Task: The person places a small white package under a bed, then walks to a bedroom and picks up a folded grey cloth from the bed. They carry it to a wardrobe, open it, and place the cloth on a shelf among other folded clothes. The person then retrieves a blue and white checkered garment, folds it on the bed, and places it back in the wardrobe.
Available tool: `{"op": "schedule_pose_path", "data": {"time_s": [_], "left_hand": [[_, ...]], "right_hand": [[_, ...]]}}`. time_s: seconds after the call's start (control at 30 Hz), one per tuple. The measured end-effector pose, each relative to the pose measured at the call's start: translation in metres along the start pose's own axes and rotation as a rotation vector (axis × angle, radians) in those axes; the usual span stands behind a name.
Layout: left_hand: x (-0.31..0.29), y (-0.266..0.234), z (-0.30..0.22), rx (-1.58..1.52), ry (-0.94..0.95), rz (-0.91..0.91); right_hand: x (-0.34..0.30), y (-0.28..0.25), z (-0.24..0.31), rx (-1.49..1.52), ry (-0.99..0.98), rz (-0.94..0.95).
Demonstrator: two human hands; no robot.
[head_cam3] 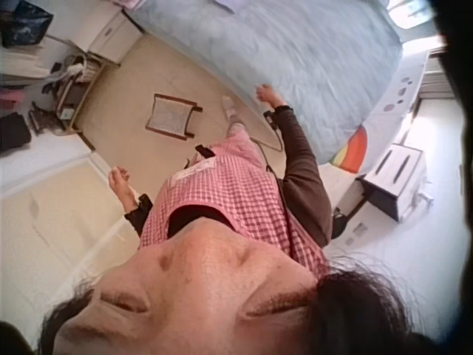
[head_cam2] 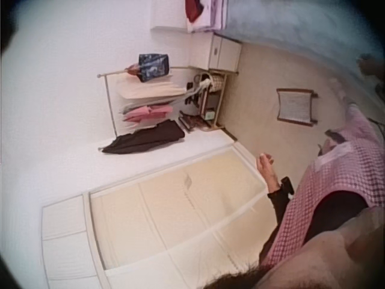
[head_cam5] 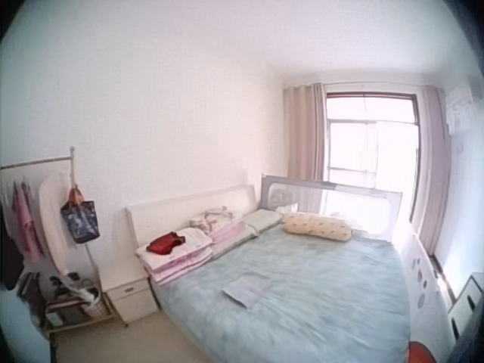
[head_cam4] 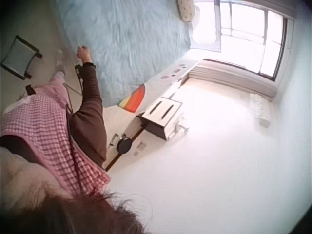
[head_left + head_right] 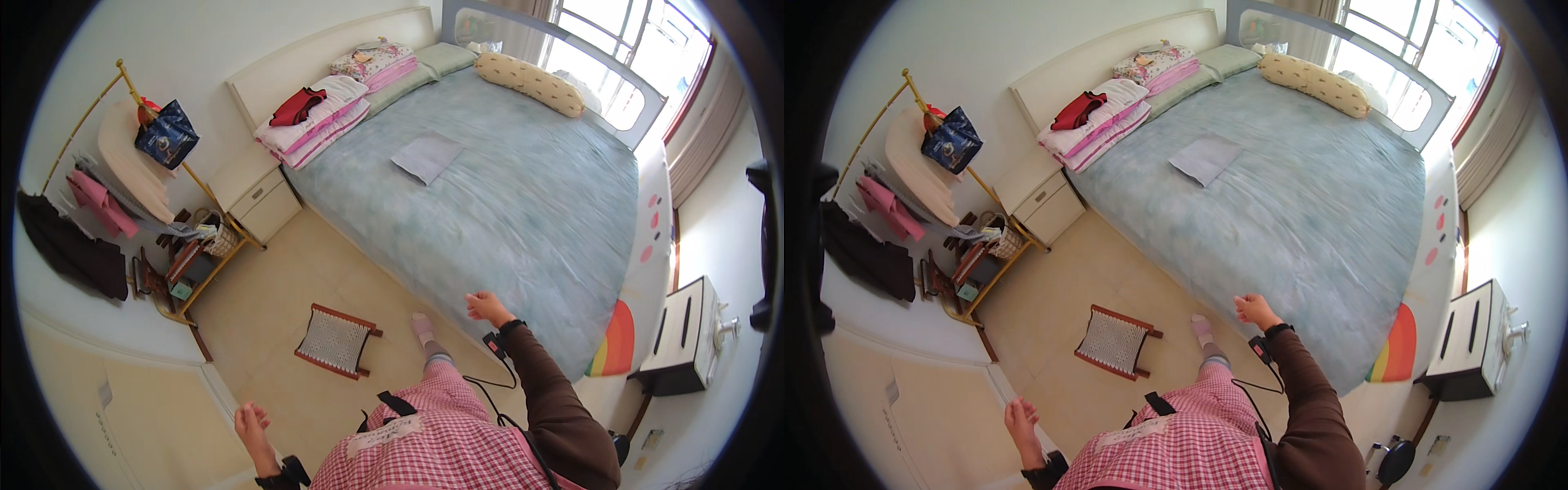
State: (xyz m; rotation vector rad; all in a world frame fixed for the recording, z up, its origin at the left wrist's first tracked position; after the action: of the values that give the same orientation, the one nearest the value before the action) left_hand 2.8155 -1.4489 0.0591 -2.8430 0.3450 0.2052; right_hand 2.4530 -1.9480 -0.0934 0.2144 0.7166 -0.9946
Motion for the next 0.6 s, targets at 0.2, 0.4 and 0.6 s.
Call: {"op": "schedule_pose_path", "data": {"time_s": [0.2,0.4,0.6], "left_hand": [[0.016,0.087,-0.031,0.055,-0.256,-0.145],[0.067,0.2,-0.064,0.16,-0.368,-0.052],[0.085,0.224,-0.06,0.234,-0.545,-0.063]], "right_hand": [[0.244,0.016,0.101,0.086,0.071,-0.046],[0.451,0.035,0.145,0.209,0.12,-0.274],[0.578,0.026,0.162,0.264,0.254,-0.299]]}}
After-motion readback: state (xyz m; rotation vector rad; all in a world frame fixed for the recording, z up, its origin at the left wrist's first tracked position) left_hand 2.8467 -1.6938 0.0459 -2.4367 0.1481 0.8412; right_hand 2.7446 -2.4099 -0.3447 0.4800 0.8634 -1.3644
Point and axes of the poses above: each hand's wrist, its own x-axis towards the middle knuckle, its own y-axis out of the palm, z = x × y, the point moved 1 cm from there along x, towards the middle knuckle, and after that the axes turned 5 degrees about y, right-handed, at the moved point
